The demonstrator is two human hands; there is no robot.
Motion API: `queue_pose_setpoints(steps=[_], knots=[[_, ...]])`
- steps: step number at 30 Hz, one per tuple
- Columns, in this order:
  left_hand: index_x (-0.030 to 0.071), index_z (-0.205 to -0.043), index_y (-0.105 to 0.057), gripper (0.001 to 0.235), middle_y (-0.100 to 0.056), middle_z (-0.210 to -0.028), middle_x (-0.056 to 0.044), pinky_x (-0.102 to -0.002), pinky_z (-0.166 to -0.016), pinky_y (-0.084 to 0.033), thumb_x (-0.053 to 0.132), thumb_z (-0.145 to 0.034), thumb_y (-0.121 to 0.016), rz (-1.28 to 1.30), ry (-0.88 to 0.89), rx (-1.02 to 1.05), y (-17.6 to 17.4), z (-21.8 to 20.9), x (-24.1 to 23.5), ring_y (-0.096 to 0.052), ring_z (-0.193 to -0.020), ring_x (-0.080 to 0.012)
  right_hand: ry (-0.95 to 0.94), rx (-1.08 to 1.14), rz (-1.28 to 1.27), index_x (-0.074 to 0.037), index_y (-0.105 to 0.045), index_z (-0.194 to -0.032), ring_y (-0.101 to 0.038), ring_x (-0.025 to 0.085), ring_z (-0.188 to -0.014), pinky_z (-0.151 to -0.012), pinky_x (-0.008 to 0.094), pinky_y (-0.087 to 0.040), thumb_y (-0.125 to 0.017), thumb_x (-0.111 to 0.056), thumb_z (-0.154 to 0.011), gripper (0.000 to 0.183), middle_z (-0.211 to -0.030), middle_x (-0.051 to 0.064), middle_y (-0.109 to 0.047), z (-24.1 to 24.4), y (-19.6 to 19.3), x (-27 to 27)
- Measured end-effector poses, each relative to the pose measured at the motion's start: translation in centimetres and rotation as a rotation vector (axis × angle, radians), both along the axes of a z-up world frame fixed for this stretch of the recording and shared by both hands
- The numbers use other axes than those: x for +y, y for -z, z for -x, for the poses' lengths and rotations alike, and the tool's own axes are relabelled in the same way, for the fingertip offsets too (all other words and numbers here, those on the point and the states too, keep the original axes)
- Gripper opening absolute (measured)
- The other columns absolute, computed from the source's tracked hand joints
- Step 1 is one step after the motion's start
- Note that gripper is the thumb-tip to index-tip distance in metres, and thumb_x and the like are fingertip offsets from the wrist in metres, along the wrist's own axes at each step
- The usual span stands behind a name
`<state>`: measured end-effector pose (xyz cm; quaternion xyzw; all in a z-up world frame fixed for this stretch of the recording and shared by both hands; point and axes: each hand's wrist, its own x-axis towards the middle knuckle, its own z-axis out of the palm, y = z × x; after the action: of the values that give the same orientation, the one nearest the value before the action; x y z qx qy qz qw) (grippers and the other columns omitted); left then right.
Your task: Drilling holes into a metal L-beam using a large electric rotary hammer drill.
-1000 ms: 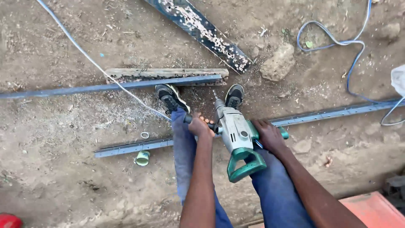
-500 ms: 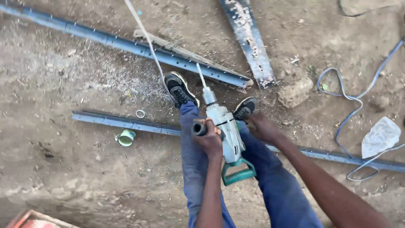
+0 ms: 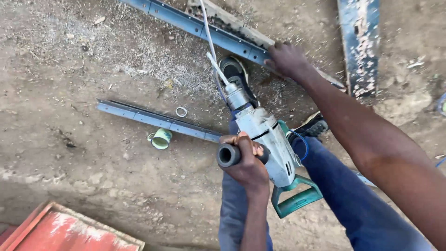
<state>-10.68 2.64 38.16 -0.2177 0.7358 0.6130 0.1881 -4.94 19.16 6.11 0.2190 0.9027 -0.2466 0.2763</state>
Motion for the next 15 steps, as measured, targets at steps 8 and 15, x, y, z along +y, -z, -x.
queue_pose_setpoints(steps=[8, 15], knots=[[0.012, -0.077, -0.050, 0.023, -0.053, -0.062, -0.004, -0.029, -0.040, -0.039, -0.009, -0.084, -0.057, 0.062, 0.166, 0.088, 1.2, -1.2, -1.5, -0.048, -0.043, -0.0120, -0.013, -0.010, -0.131, -0.008, -0.067, -0.116, -0.073, 0.029, -0.077, -0.045, 0.038, -0.060, -0.049, -0.042, -0.114, 0.038, -0.106, 0.007, -0.073, -5.2, -4.8, 1.6], [0.011, -0.077, -0.043, 0.027, -0.039, -0.055, -0.004, -0.034, -0.039, -0.039, -0.003, -0.092, -0.060, -0.054, 0.147, 0.021, -0.4, -1.9, 0.4, -0.040, -0.041, -0.0145, -0.041, -0.238, -0.248, -0.018, -0.063, -0.136, -0.071, 0.021, -0.105, -0.063, 0.029, -0.064, -0.070, -0.023, -0.083, 0.053, -0.139, 0.003, -0.065, -34.0, -6.6, 3.5]])
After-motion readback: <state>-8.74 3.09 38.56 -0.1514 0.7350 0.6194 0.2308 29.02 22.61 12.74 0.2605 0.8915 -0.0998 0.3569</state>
